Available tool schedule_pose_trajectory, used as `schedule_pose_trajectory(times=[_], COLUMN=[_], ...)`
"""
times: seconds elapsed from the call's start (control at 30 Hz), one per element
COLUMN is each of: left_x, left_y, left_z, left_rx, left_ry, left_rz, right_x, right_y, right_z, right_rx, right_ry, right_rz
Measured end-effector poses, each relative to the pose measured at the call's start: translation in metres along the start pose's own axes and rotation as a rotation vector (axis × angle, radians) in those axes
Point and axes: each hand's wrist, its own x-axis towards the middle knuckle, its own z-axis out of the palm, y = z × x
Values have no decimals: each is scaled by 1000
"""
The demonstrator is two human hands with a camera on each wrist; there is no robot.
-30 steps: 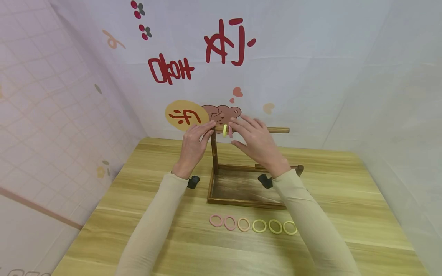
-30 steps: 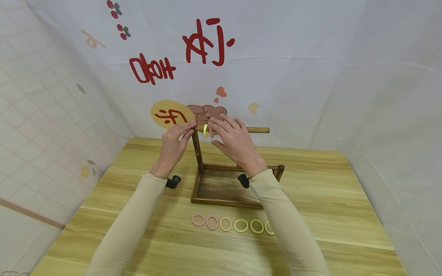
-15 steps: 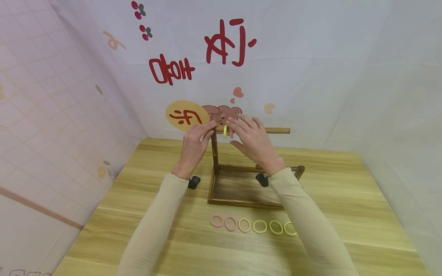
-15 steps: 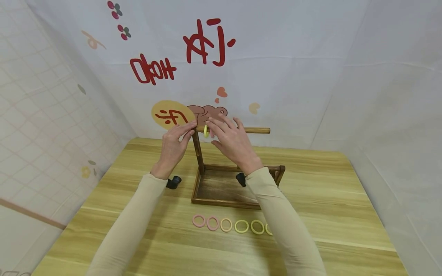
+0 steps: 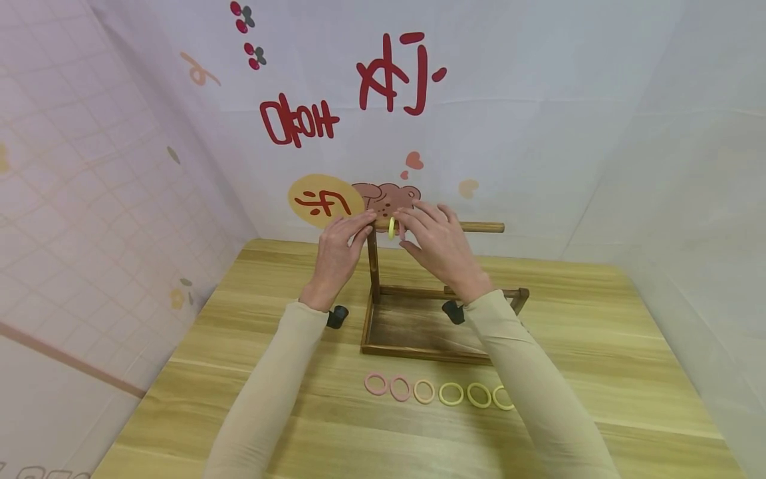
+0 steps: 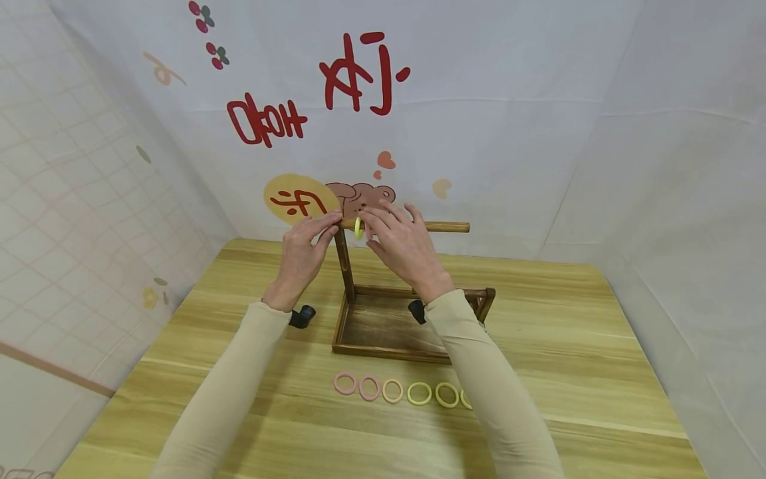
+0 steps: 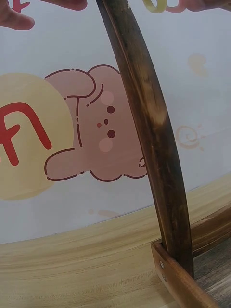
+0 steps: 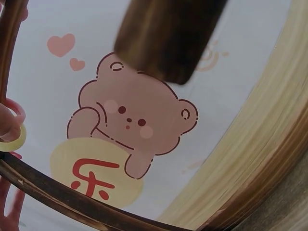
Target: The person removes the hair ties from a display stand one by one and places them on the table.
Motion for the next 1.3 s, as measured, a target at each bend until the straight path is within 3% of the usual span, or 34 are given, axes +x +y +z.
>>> schedule_pose_trajectory(times=[0.53, 1.3], left_x=[0, 1], left_y=[1, -1], left_z=[1, 2], left_rx=[-6, -2], left_ry=[1, 9], left_rz=[-8, 6], right_x=[1, -7], right_y=[2, 8], right_z=[-2, -10], right_rx=[9, 18], right_ry=[56, 32], right_rz=[15, 69])
